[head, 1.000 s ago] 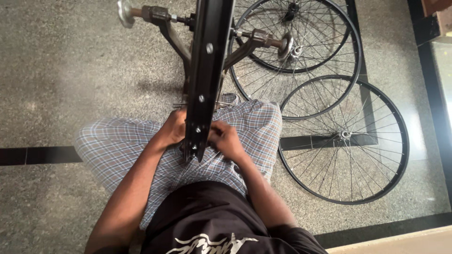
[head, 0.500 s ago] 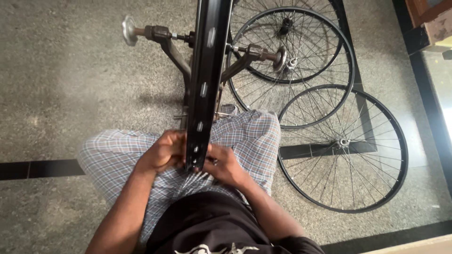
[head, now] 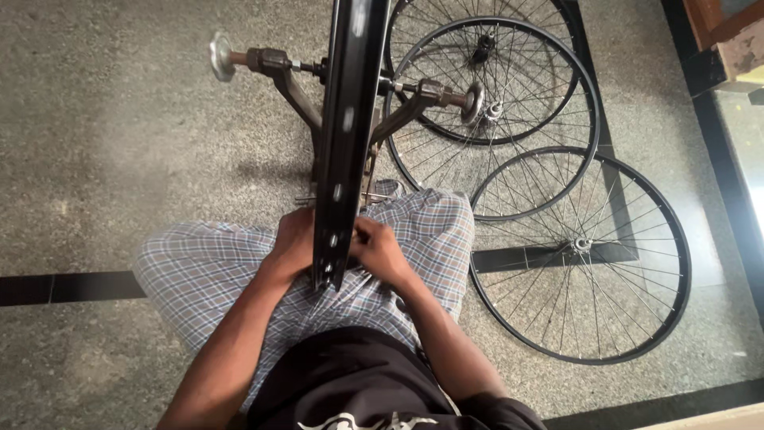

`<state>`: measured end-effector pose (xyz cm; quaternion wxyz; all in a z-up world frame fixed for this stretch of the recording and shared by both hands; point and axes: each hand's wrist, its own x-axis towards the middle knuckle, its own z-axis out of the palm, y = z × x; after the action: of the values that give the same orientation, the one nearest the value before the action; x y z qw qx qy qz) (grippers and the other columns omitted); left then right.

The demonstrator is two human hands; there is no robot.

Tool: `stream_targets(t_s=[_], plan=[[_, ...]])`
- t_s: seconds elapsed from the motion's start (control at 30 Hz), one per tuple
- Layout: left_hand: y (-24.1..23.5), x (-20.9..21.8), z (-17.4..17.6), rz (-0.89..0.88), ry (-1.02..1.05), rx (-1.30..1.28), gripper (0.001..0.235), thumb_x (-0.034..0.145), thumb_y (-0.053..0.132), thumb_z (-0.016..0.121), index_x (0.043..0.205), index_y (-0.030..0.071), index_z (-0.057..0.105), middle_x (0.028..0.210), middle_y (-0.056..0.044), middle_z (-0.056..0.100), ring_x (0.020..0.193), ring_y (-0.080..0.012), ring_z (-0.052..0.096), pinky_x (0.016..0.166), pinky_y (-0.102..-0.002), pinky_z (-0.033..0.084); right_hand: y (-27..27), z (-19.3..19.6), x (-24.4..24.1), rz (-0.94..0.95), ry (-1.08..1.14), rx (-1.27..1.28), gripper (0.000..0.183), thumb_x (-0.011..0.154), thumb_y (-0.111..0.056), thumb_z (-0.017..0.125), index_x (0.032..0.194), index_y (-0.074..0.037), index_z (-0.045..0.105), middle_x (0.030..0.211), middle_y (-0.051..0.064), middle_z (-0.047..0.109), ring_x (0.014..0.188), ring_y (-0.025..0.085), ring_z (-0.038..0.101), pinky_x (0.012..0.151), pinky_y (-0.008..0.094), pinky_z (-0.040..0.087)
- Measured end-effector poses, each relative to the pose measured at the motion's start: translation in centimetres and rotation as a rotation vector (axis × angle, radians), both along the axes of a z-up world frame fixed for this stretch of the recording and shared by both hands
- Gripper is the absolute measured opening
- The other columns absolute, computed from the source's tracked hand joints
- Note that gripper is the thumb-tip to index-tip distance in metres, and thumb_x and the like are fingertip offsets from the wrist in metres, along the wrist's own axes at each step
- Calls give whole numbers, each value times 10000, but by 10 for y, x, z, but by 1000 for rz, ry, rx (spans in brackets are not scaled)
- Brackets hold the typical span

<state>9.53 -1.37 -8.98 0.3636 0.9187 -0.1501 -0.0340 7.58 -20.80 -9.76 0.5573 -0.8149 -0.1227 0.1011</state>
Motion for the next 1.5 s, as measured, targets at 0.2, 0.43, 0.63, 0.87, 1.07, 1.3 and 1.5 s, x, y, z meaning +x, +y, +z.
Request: stream_targets(t_s=[0.2, 0.43, 0.63, 0.87, 1.07, 1.3, 1.5], plan=[[-6, 2, -10, 32, -153, -174, 168, 855, 329, 735, 919, 174, 756, 794, -118, 735, 721, -310, 731, 570, -454, 537, 6, -30, 21, -30, -8, 118, 386, 833, 0, 617, 1209, -33, 697, 895, 45, 727, 794, 105, 657, 689, 276, 544], [-13, -13, 25, 220, -101, -275, 430, 797, 385, 808, 1061, 74, 674, 828, -85, 739, 712, -253, 743, 608, -396, 580, 4, -31, 1, -45, -25, 148, 122, 935, -36, 719, 1054, -14, 723, 875, 73, 714, 758, 125, 648, 679, 285, 536], [-12, 7, 27, 41, -140, -459, 550, 776, 389, 865, 1137, 37, 644, 929, -93, 686, 780, -222, 736, 637, -364, 625, -5, -13, -2, -171, 174, 460, 262, 962, 34, 579, 1210, -5, 655, 1017, 98, 735, 853, 169, 745, 735, 294, 637], [-20, -1, 27, 22, -331, -474, 546, 669, 228, 936, 1118, 41, 689, 1046, -112, 702, 897, -257, 742, 727, -373, 615, -2, 1, 19, -174, 462, 661, 394, 958, 13, 523, 1348, -12, 575, 1097, 119, 706, 797, 153, 702, 699, 266, 590], [-13, -6, 20, 35, -342, -442, 381, 892, 293, 711, 1175, 44, 665, 1101, -130, 697, 940, -288, 729, 752, -398, 590, 8, -13, 24, -109, 171, 224, 170, 1046, -54, 585, 1143, 38, 689, 858, 105, 681, 712, 113, 620, 612, 268, 516], [-5, -12, -29, 57, -148, -637, 413, 1056, 389, 475, 1105, 31, 676, 936, -105, 678, 852, -224, 694, 740, -342, 524, 17, -22, 17, -92, -166, 200, 215, 911, -44, 708, 1115, 16, 677, 951, 84, 741, 868, 132, 699, 747, 298, 581], [7, 2, -47, 90, 125, -527, 339, 984, 328, 590, 1023, 13, 710, 784, -70, 674, 654, -148, 612, 593, -312, 475, 10, -27, 12, -28, -134, 228, 214, 908, -17, 672, 1118, 21, 687, 996, 104, 758, 909, 148, 701, 798, 313, 583]])
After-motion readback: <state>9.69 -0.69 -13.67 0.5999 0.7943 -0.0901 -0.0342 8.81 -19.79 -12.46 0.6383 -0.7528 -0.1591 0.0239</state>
